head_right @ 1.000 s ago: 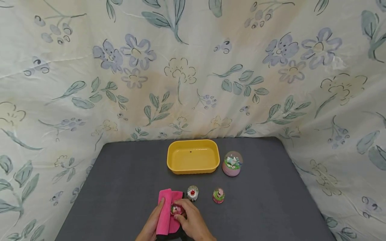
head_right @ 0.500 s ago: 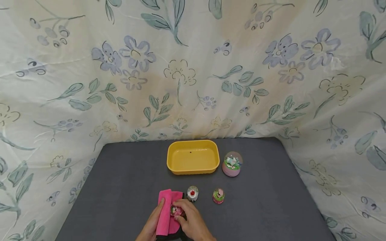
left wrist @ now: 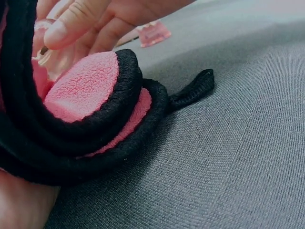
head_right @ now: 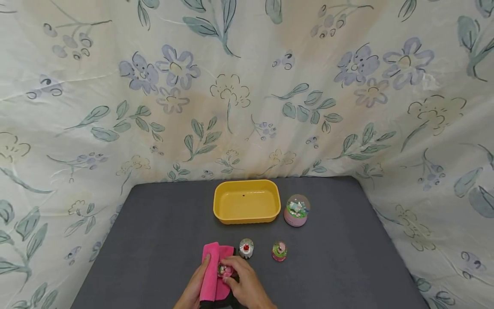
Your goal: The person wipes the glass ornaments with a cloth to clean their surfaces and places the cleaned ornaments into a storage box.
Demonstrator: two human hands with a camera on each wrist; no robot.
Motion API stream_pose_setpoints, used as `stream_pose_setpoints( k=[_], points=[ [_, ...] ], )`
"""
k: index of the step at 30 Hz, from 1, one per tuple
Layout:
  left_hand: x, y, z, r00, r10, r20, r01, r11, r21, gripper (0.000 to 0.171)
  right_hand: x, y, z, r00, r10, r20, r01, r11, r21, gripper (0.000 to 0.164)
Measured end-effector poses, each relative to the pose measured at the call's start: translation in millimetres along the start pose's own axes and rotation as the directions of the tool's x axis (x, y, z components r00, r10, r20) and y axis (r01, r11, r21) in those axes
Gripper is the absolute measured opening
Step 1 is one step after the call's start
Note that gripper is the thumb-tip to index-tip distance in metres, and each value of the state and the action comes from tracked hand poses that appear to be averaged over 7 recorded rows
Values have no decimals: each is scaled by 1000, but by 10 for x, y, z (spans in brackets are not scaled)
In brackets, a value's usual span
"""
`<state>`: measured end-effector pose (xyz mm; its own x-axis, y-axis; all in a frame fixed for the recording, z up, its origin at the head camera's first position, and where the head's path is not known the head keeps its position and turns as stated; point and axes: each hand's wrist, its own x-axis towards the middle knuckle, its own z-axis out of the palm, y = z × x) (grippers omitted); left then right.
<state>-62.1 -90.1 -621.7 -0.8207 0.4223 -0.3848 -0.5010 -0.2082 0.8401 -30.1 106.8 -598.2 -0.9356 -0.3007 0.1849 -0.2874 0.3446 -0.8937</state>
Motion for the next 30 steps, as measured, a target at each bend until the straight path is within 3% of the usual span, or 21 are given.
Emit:
stream_pose_setpoints(
  k=[4,17,30],
  points=[
    [3,11,3,1000,-16,-6,16,1000,-16,76,9,13,-4,999,51,8,-52,997,65,44],
    [1,12,10,999,-45,-16,44,999,-30,87,42,-48,-45,979,200,26,-202,971,125,47],
    [7,58,5,999,-32,-9,32,999,-43,67,76,-31,-10,976,214,-32,-211,974,87,49]
  ],
)
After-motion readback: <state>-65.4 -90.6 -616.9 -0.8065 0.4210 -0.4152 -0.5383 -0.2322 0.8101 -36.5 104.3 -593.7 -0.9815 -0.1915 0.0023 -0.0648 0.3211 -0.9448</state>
